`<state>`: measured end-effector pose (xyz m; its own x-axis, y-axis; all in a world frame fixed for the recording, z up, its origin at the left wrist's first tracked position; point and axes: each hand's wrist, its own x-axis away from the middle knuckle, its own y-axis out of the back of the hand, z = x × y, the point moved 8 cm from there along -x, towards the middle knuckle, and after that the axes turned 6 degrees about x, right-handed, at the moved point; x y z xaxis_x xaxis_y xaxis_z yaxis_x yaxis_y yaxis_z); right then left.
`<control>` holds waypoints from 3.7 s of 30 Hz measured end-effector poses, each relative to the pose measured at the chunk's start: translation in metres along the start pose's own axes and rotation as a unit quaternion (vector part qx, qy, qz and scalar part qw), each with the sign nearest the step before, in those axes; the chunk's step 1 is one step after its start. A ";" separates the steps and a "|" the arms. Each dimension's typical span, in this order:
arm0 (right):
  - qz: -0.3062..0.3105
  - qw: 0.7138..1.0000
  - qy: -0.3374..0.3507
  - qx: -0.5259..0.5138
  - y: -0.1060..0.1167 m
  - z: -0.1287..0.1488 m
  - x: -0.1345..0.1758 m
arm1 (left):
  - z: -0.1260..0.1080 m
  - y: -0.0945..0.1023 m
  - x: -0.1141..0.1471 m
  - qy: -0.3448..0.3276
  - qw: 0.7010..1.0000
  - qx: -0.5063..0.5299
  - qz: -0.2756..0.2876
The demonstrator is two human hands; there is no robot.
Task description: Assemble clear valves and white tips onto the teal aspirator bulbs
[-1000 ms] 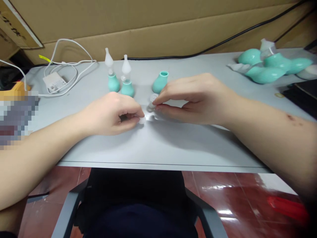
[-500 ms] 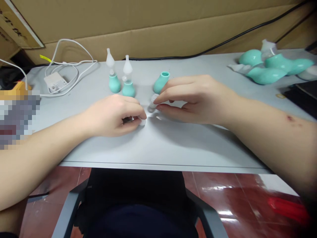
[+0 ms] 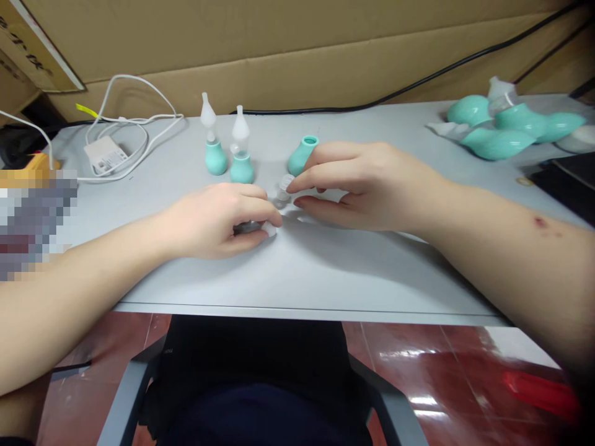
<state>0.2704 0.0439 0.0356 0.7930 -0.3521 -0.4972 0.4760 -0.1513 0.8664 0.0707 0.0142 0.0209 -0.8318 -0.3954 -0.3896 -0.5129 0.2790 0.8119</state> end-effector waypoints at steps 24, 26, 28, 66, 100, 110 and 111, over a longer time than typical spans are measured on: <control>-0.004 0.997 -0.046 -0.069 0.008 -0.008 -0.001 | 0.001 0.002 -0.001 0.015 1.000 0.003 0.000; -0.013 0.994 -0.075 -0.077 0.012 -0.011 -0.001 | 0.001 0.004 -0.001 0.021 1.000 0.013 -0.002; -0.029 0.992 -0.097 -0.081 0.016 -0.014 -0.001 | 0.000 0.007 -0.002 0.029 0.999 0.022 -0.009; -0.117 0.973 -0.111 -0.165 -0.005 0.007 -0.010 | 0.018 0.010 -0.007 0.099 0.951 0.247 -0.156; 0.059 0.976 -0.136 -0.157 -0.014 -0.016 -0.002 | 0.042 0.010 0.005 0.149 0.939 0.257 -0.175; -0.029 0.842 -0.257 -0.473 -0.018 -0.008 -0.008 | 0.034 0.008 0.000 0.173 0.915 0.308 -0.194; -0.039 0.837 -0.255 -0.483 -0.020 -0.007 -0.010 | 0.033 0.007 -0.001 0.176 0.914 0.310 -0.194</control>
<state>0.2561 0.0571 0.0228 0.5977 -0.7610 -0.2522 0.7989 0.5392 0.2666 0.0604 0.0457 0.0127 -0.4980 -0.7962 -0.3436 -0.8672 0.4574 0.1969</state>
